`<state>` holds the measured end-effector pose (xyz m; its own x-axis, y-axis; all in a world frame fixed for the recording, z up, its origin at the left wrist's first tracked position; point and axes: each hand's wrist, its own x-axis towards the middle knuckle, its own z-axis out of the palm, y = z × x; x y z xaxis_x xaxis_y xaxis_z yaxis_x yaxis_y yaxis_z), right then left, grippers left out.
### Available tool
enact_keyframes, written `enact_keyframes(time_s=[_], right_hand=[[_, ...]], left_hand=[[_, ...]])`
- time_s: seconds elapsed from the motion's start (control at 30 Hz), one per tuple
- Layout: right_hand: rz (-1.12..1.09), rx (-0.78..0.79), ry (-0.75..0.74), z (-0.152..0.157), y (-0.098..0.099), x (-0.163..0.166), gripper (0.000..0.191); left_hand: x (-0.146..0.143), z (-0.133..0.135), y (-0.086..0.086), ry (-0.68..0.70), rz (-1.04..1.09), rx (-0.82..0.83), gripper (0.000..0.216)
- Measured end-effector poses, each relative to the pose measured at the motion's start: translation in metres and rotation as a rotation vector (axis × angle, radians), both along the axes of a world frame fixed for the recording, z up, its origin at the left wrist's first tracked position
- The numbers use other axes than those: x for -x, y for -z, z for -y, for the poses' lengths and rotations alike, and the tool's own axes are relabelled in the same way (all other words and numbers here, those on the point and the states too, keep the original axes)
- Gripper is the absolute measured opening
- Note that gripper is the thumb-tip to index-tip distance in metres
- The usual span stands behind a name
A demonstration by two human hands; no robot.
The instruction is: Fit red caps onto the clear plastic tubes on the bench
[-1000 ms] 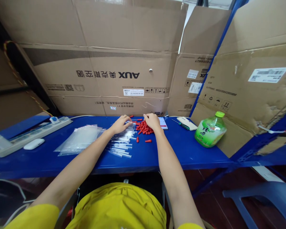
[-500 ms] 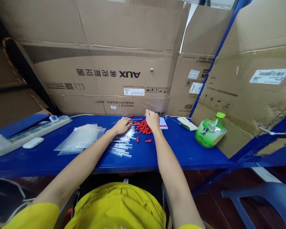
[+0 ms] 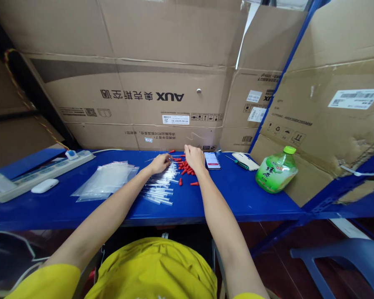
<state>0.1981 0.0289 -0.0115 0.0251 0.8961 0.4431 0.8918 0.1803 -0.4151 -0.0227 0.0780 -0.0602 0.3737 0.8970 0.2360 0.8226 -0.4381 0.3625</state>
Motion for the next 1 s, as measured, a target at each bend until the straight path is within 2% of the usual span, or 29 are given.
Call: enact_keyframes(time_s=[0.2, 0.3, 0.4, 0.5, 0.57, 0.7, 0.77, 0.9, 1.0], right_hand=[[0.048, -0.007, -0.002, 0.004, -0.004, 0.004, 0.053], [0.057, -0.034, -0.028, 0.007, -0.003, 0.007, 0.047], [0.034, -0.061, -0.067, 0.008, -0.001, 0.010, 0.034], [0.030, -0.112, -0.148, 0.009, 0.001, 0.013, 0.036], [0.053, -0.141, -0.199, 0.009, 0.002, 0.015, 0.039], [0.105, -0.152, -0.260, 0.009, 0.003, 0.018, 0.028], [0.110, -0.159, -0.265, 0.011, 0.002, 0.020, 0.026], [0.122, -0.178, -0.268, 0.015, 0.000, 0.022, 0.035], [0.169, -0.202, -0.274, 0.017, -0.002, 0.024, 0.028]], left_hand=[[0.001, 0.004, -0.001, -0.028, -0.040, -0.067, 0.021], [0.002, 0.007, -0.006, -0.029, 0.015, -0.121, 0.020], [0.003, 0.008, -0.012, 0.037, 0.127, -0.187, 0.021], [0.002, 0.013, -0.019, 0.126, 0.212, -0.236, 0.024], [-0.001, 0.018, -0.024, 0.161, 0.261, -0.228, 0.029], [-0.005, 0.030, -0.033, 0.150, 0.324, -0.152, 0.035], [-0.007, 0.036, -0.037, 0.160, 0.314, -0.135, 0.032], [-0.009, 0.043, -0.041, 0.208, 0.281, -0.136, 0.031], [-0.010, 0.043, -0.041, 0.161, 0.225, -0.155, 0.034]])
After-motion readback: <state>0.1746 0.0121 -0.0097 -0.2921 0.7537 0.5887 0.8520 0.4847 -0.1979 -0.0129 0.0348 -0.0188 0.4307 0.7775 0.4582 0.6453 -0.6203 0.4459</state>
